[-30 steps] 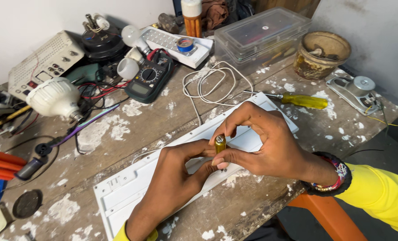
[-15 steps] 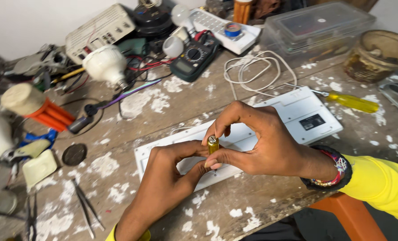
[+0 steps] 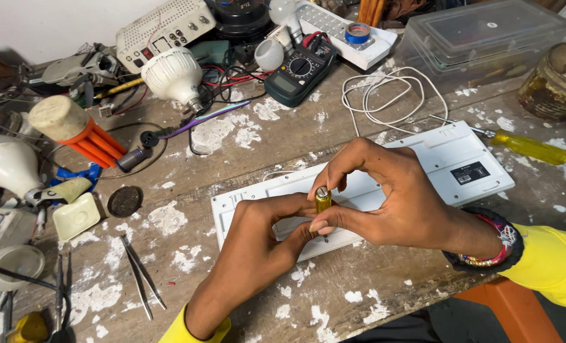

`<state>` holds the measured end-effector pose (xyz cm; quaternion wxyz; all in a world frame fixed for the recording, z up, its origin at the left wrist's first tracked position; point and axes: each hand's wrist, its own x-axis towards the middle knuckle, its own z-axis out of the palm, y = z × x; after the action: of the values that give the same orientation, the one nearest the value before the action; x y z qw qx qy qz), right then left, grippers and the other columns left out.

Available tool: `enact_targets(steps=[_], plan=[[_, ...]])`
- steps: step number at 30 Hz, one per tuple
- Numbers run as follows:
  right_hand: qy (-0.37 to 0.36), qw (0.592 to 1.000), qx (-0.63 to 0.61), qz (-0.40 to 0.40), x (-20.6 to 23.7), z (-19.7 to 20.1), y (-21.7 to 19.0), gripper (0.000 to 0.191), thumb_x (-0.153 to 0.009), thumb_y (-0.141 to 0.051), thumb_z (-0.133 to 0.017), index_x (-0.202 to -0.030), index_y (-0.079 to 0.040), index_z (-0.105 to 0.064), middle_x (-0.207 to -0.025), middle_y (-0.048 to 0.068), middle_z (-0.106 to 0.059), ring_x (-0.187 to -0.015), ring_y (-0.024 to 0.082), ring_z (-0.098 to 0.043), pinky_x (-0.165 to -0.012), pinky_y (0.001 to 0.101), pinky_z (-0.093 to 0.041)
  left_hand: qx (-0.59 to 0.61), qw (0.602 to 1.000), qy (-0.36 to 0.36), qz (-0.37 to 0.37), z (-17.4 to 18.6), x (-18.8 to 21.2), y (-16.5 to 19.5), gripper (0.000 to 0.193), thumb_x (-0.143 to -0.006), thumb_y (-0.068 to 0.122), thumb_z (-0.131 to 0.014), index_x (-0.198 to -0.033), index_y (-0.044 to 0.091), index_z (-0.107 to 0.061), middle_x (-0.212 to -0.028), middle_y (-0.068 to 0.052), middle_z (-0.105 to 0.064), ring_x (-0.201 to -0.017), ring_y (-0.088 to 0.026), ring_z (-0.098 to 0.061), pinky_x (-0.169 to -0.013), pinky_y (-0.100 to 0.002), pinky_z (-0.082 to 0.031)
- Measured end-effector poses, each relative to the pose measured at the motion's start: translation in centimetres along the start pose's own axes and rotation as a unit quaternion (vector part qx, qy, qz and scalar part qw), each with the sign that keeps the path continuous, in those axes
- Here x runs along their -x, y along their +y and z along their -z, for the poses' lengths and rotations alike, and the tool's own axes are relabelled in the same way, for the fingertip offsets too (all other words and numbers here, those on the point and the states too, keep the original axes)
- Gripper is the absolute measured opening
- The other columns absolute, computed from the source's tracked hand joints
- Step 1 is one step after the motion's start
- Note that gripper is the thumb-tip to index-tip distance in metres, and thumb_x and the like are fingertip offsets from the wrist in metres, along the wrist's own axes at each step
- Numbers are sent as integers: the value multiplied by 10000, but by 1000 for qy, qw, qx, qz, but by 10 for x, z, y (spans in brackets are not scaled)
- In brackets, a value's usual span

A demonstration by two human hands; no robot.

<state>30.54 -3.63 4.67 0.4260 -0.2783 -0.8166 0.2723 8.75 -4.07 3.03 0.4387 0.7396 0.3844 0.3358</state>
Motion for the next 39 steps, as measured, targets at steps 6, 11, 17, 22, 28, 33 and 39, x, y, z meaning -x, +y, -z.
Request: enact_targets(steps=[6, 11, 17, 22, 28, 33, 39], plan=[[5, 1000, 10, -8, 6, 4, 2, 427, -814, -127, -900, -1036, -61, -541, -1005, 64, -722, -1002, 133, -752, -880, 285, -605, -6, 1000, -9, -17, -2, -4, 3, 207, -853, 54, -729, -1051, 60, -790, -926, -70, -836, -750, -68, -769, -590, -262, -563], [9, 1000, 4, -10, 8, 2, 4, 420, -817, -123, -898, -1036, -59, -545, -1008, 66, -717, -1004, 133, -748, -887, 288, -609, 15, 999, -12, -33, -3, -3, -1, 213, -864, 33, -714, -1065, 46, -782, -947, -81, -834, -834, -119, -796, -681, -283, -596], [1, 1000, 28, -11, 10, 5, 4, 417, -775, -104, -905, -1058, -53, -604, -987, 75, -742, -971, 152, -764, -850, 297, -611, 5, 999, -18, -39, -4, -2, -7, 194, -853, 40, -735, -1039, 47, -789, -940, -79, -836, -876, -152, -823, -768, -293, -607], [-18, 999, -6, 31, 11, 6, 10, 325, -857, -38, -838, -1061, -77, -588, -1047, 94, -768, -1047, 200, -777, -895, 328, -628, 39, 998, -45, -18, -6, -2, -17, 213, -857, 53, -752, -1068, 44, -781, -981, -76, -832, -924, -125, -789, -823, -309, -609], [-71, 996, -61, 8, 11, 10, 10, 270, -898, 2, -770, -1095, -84, -607, -1195, 166, -705, -1163, 255, -763, -956, 361, -647, 110, 990, -83, 9, -13, -3, -24, 221, -898, 32, -730, -1117, 34, -763, -995, -83, -827, -955, -75, -713, -889, -320, -586], [-74, 995, -32, 57, 10, 10, -1, 232, -854, -33, -747, -1046, -69, -622, -1163, 120, -732, -1140, 274, -655, -982, 421, -538, 57, 998, -35, 16, -15, 0, -19, 277, -769, 119, -862, -1039, 83, -812, -891, -40, -839, -813, -62, -727, -766, -280, -581], [-38, 997, 1, 66, 9, 7, 1, 318, -760, -218, -910, -1042, -144, -783, -937, -22, -682, -978, 150, -656, -871, 322, -547, -60, 996, 28, 67, -17, 0, -14, 359, -588, 213, -980, -855, 61, -793, -754, -46, -799, -655, -120, -707, -659, -289, -553]])
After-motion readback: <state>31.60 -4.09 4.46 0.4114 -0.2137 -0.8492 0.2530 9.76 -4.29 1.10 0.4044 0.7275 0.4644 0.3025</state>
